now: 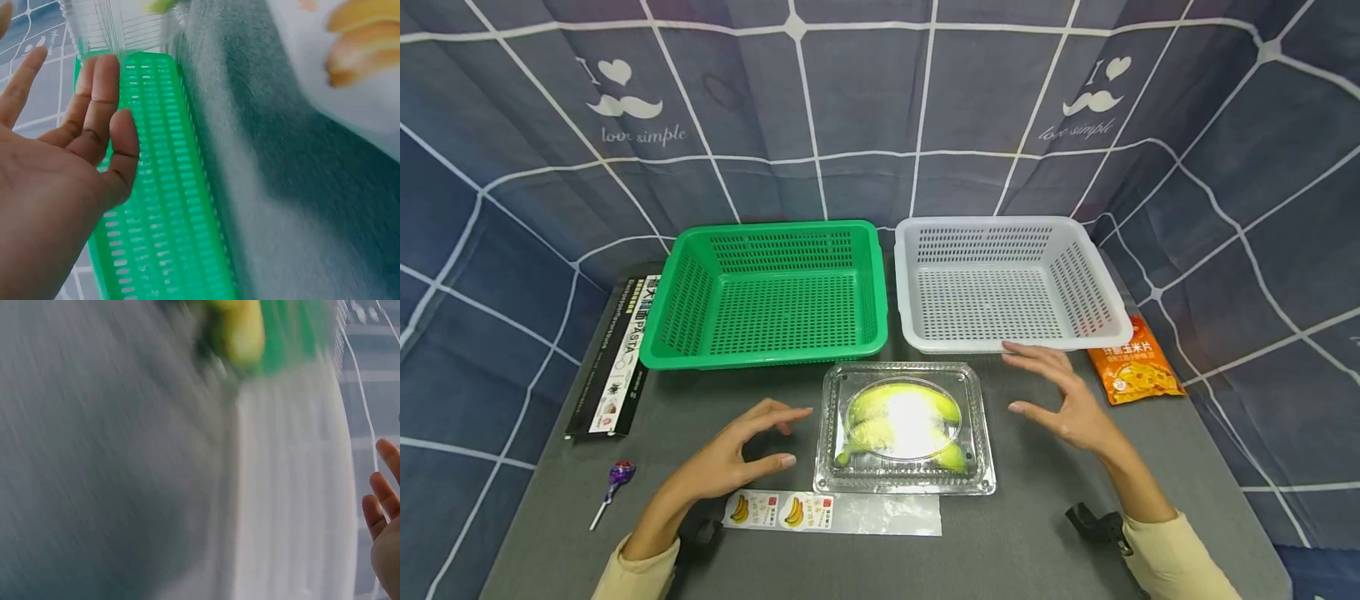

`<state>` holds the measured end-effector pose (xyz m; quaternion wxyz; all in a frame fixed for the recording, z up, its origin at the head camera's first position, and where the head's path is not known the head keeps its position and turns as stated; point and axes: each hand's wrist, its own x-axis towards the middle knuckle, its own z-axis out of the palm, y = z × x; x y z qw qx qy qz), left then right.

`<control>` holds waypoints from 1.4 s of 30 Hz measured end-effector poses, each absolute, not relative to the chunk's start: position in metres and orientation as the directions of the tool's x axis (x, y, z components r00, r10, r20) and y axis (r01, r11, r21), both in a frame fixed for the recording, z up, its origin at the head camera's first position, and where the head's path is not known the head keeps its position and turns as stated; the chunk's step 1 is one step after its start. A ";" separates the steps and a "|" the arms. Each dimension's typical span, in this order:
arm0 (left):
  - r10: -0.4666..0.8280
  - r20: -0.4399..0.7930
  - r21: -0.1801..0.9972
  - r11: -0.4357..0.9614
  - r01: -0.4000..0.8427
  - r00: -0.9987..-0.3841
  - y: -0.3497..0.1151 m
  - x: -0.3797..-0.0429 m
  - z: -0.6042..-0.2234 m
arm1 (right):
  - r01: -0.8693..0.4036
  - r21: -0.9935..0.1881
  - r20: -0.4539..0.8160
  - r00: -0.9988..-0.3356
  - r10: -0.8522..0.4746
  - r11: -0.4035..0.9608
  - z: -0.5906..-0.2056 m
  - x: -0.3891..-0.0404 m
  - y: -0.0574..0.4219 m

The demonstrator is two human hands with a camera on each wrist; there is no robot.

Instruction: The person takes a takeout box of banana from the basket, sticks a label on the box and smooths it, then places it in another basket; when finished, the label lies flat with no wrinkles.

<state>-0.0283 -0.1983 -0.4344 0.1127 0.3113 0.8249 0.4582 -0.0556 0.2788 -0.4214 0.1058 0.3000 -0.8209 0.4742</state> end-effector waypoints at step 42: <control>0.607 -0.021 0.962 0.230 0.150 -0.794 -0.148 -0.043 -0.449 | -0.115 -0.760 0.152 -0.988 0.003 0.640 -0.440 -0.112 0.384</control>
